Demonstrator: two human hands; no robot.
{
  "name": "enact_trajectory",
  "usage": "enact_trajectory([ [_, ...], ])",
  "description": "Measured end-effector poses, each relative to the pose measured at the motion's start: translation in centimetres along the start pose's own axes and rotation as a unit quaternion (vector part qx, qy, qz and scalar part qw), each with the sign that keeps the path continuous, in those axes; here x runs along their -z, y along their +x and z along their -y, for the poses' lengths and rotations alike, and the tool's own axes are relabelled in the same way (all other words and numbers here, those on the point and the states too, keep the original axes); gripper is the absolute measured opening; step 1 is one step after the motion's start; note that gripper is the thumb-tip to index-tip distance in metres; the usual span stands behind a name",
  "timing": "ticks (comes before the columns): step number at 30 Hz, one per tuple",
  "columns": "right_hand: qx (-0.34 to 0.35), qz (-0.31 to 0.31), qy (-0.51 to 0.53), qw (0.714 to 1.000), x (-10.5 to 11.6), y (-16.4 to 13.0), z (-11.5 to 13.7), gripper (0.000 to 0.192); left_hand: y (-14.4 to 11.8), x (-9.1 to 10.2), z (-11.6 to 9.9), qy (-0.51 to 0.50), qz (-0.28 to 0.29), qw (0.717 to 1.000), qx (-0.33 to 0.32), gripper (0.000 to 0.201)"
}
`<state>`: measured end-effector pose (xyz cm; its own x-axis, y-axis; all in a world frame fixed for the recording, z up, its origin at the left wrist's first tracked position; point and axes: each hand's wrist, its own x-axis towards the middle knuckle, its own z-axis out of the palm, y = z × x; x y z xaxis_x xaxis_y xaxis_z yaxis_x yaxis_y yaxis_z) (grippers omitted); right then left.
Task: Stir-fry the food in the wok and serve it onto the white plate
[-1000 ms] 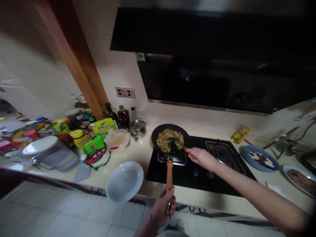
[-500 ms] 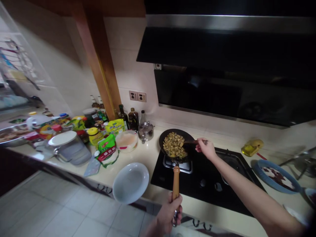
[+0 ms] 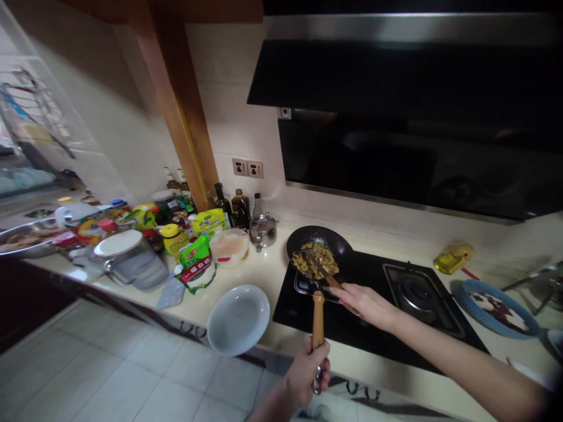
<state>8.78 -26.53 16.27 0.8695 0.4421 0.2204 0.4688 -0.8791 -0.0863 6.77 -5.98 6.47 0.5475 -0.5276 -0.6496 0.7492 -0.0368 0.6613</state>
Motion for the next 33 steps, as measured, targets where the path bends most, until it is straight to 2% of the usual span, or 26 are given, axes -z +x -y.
enact_trajectory([
  [3, -0.021, 0.023, 0.005, 0.999, 5.9, -1.3, 3.7, 0.033, 0.1, 0.2, 0.2, -0.002, 0.007, 1.0, 0.005, 0.052],
  [5, -0.047, 0.02, 0.035, 0.998, 8.4, -1.3, 5.9, 0.031, 0.2, 0.3, 0.3, -0.008, 0.013, 1.0, 0.005, 0.053],
  [7, -0.07, 0.017, 0.043, 0.996, 8.6, -0.7, 7.4, 0.028, 0.1, 0.3, 0.4, -0.018, 0.02, 1.0, 0.004, 0.054],
  [9, -0.089, 0.024, 0.024, 0.995, 6.6, 0.5, 7.8, 0.026, 0.0, 0.4, 0.5, -0.039, 0.028, 0.999, 0.0, 0.057],
  [11, -0.118, 0.03, -0.004, 0.993, 4.2, 1.8, 6.8, 0.027, -0.4, 0.5, 0.5, -0.066, 0.037, 0.997, -0.009, 0.059],
  [13, -0.177, 0.007, -0.012, 0.984, 3.2, 2.8, 4.5, 0.027, -0.8, 0.7, 0.7, -0.09, 0.04, 0.995, -0.004, 0.06],
  [15, -0.253, -0.045, 0.009, 0.966, 4.2, 3.5, 1.5, 0.025, -1.1, 0.9, 0.8, -0.106, 0.043, 0.993, 0.009, 0.06],
  [17, -0.317, -0.083, 0.031, 0.944, 6.8, 4.1, -1.4, 0.024, -1.4, 1.1, 1.0, -0.109, 0.048, 0.993, 0.018, 0.059],
  [20, -0.412, -0.081, 0.059, 0.905, 9.9, 5.5, -4.6, 0.021, -1.4, 1.2, 1.2, -0.089, 0.047, 0.995, 0.014, 0.058],
  [23, -0.48, -0.077, 0.091, 0.869, 9.4, 7.4, -5.6, 0.028, -1.0, 1.1, 1.3, -0.054, 0.034, 0.998, 0.012, 0.061],
  [26, -0.491, -0.088, 0.126, 0.858, 6.7, 8.9, -4.4, 0.034, -0.6, 0.9, 1.4, -0.035, 0.024, 0.999, 0.009, 0.064],
  [28, -0.463, -0.097, 0.142, 0.869, 5.6, 9.1, -3.3, 0.03, -0.5, 0.8, 1.3, -0.031, 0.022, 0.999, 0.003, 0.065],
  [31, -0.388, -0.113, 0.156, 0.901, 6.1, 8.5, -3.4, 0.018, -0.5, 0.7, 1.2, -0.021, 0.016, 1.0, 0.011, 0.066],
  [32, -0.383, -0.121, 0.18, 0.898, 6.7, 8.0, -4.3, 0.014, -0.5, 0.7, 1.2, -0.017, 0.015, 1.0, 0.016, 0.066],
  [33, -0.396, -0.13, 0.216, 0.883, 7.4, 7.5, -5.5, 0.011, -0.4, 0.8, 1.2, -0.015, 0.014, 1.0, 0.019, 0.066],
])
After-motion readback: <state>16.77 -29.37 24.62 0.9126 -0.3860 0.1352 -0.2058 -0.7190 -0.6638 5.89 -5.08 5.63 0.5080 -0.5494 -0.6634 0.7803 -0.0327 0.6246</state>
